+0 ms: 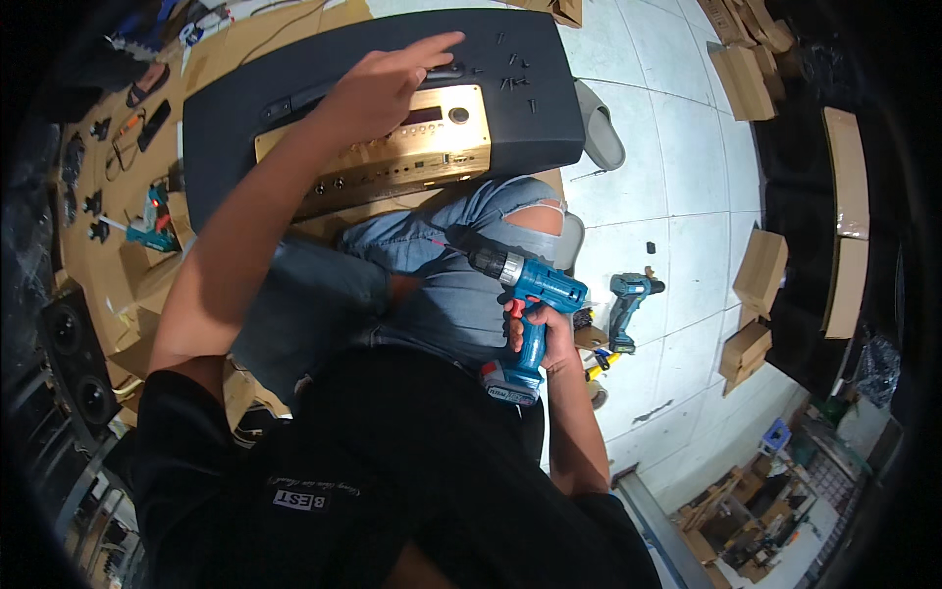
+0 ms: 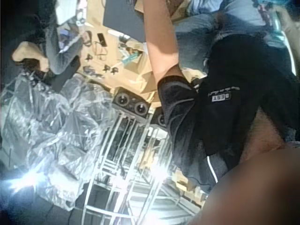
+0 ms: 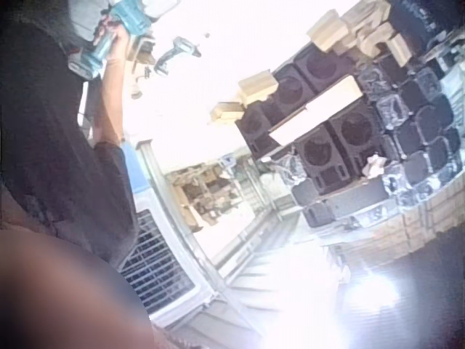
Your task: The person assembles an electronic device by connecting wires to a circuit board, placing the board into a gold front panel, and securing the panel to a black enclosure using a cordless drill and screws.
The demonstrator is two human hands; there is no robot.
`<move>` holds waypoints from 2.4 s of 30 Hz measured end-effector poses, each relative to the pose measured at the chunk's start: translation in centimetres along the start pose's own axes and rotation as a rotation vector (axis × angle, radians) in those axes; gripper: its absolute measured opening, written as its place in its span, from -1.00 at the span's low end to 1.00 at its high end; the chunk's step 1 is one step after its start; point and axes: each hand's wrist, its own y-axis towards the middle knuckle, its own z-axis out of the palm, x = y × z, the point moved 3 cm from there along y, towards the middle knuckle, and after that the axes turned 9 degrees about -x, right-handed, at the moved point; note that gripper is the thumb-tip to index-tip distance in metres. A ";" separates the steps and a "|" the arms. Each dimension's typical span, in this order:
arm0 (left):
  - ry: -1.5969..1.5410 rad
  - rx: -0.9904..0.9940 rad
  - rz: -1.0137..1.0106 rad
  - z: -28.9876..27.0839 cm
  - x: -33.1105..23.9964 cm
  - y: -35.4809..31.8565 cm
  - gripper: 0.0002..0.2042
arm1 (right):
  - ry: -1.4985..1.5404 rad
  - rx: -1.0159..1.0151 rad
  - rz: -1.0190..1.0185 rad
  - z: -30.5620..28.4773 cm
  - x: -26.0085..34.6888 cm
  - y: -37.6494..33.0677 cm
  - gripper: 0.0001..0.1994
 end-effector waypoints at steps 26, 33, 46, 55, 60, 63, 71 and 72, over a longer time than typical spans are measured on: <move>-1.658 -0.311 -0.721 -0.1 -5.3 -8.4 -0.86 | -0.121 0.079 -0.598 7.6 4.6 -8.5 -0.45; -1.847 -0.345 -0.736 -1.5 -9.7 -9.5 -0.84 | -0.277 0.107 -0.761 12.1 5.4 -10.7 -0.45; -1.806 -0.216 -0.527 -2.8 -9.1 -10.6 -0.81 | -0.330 0.028 -0.827 14.5 3.9 -11.2 -0.45; -1.523 -0.210 -0.490 -3.4 -8.5 -10.8 -0.77 | -0.417 -0.014 -0.857 14.8 4.4 -11.5 -0.40; -1.272 -0.129 -0.451 -3.8 -7.9 -10.1 -0.80 | -0.743 -0.134 -0.935 13.7 6.1 -13.0 -0.38; -0.994 -0.040 -0.330 -4.5 -5.8 -8.5 -0.84 | -1.032 -0.267 -1.015 12.9 9.6 -14.7 -0.39; -0.565 0.261 -0.191 -3.8 -3.3 0.8 -0.85 | -1.227 -0.385 -0.910 23.6 22.5 -17.0 -0.63; -0.551 0.266 -0.179 -3.1 -2.4 1.7 -0.83 | -1.299 -0.361 -0.893 24.9 23.9 -16.0 -0.69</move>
